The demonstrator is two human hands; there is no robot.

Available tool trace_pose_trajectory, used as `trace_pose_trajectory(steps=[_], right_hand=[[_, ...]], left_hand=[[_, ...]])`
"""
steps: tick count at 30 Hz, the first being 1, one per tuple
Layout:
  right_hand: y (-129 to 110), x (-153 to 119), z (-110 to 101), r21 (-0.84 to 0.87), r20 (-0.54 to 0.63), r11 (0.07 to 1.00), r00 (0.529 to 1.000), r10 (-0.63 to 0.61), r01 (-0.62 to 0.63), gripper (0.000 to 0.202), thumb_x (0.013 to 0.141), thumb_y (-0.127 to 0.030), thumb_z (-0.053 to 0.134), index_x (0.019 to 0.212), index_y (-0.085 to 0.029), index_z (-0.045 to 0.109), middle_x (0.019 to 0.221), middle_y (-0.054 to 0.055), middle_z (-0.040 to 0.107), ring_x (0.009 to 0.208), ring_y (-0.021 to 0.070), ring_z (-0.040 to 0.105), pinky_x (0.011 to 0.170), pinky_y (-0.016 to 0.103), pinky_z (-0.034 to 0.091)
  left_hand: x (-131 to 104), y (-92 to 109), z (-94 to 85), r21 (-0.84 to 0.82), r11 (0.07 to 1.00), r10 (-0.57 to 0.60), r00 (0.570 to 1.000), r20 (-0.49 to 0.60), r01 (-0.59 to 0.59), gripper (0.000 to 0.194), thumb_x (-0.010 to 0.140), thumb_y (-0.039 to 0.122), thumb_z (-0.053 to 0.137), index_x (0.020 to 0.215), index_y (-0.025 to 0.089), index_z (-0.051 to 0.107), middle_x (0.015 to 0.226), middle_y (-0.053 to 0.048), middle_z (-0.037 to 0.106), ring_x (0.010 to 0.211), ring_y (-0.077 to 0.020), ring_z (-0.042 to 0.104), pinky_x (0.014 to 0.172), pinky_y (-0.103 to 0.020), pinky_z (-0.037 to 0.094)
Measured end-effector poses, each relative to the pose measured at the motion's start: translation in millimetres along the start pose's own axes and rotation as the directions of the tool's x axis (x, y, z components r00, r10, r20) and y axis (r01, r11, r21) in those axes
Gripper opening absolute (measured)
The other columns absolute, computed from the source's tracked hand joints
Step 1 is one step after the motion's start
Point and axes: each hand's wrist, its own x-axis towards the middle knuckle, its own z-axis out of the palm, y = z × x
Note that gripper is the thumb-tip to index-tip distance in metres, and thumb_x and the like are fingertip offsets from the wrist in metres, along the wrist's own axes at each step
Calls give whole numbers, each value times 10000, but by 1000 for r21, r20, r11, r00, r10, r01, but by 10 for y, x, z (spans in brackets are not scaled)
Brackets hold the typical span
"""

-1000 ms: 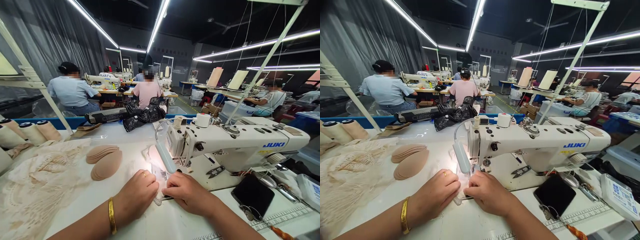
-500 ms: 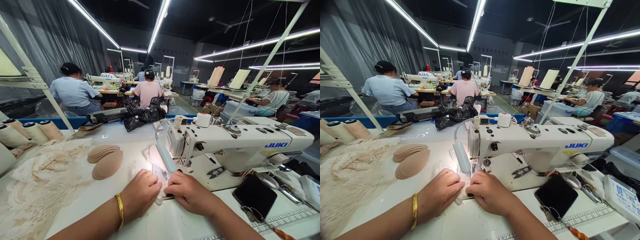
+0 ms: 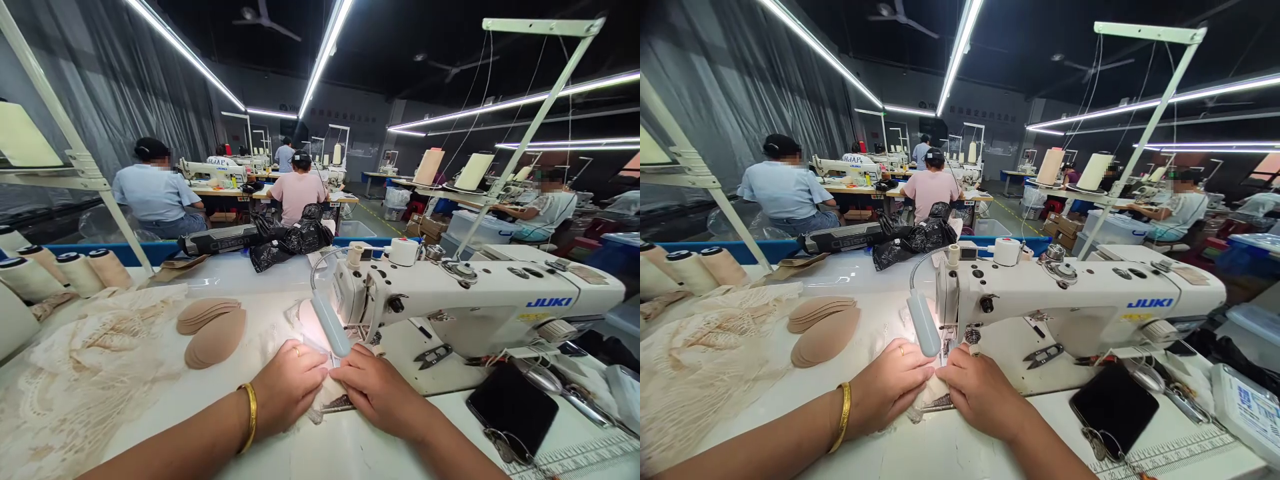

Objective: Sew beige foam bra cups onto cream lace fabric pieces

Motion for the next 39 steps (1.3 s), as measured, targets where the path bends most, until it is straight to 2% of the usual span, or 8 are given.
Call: trace_pose_trajectory(steps=[9,14,20,26,29,34,37,39], right_hand=[[42,-10,14,-40,-28,997,997,68,-69,354,935,-37,487,1134,-263,671,980,47,641,920,215,607,760,295,482],[58,-13,10,-56,-36,992,993,110,-112,374,920,-23,475,1134,-264,665,997,45,653,829,197,609,672,274,455],[60,-23,3,-100,-26,989,993,112,-114,349,906,-25,469,1077,-253,671,923,26,619,700,176,537,603,277,377],[90,-38,31,-145,-25,984,995,99,-101,326,856,-3,503,992,-252,664,897,20,601,736,187,522,610,282,345],[96,-35,38,-134,-30,983,992,120,-123,346,851,-2,501,1025,-252,666,908,24,606,745,192,524,621,285,357],[98,-27,48,-107,-52,986,991,124,-129,331,875,-20,474,1034,-245,657,905,32,603,765,203,560,628,291,383],[66,-22,44,-33,-86,993,990,112,-115,274,931,-69,438,978,-241,646,876,36,602,769,205,580,628,294,391],[5,-12,43,56,-111,989,984,142,-137,248,987,-140,410,913,-237,626,846,35,610,781,210,587,662,308,409]], left_hand=[[129,-101,24,10,999,41,999,0,-41,213,984,117,459,960,201,653,911,-67,712,869,-240,662,877,-411,478],[196,-154,10,-3,1000,30,999,23,-30,241,977,127,489,1042,244,689,964,-78,742,927,-257,684,942,-444,491],[194,-159,42,-2,1000,15,1000,14,-15,235,999,161,472,1048,230,691,969,-85,747,932,-246,694,963,-424,490],[189,-149,78,28,1000,11,1000,-1,-11,210,989,155,490,1056,216,680,1010,-95,751,954,-253,697,976,-436,483],[196,-153,107,54,998,-32,999,30,31,211,970,155,499,1067,202,681,1001,-99,742,970,-270,685,983,-467,473],[225,-108,179,141,975,-186,980,77,174,152,925,236,570,1010,191,687,984,-116,691,960,-321,636,922,-518,461],[258,-102,153,146,966,-225,971,82,211,103,886,158,565,944,177,647,950,-110,676,911,-295,627,868,-459,478],[247,-110,63,130,964,-243,966,88,230,140,840,82,556,931,176,606,921,-92,675,859,-264,631,820,-405,486]])
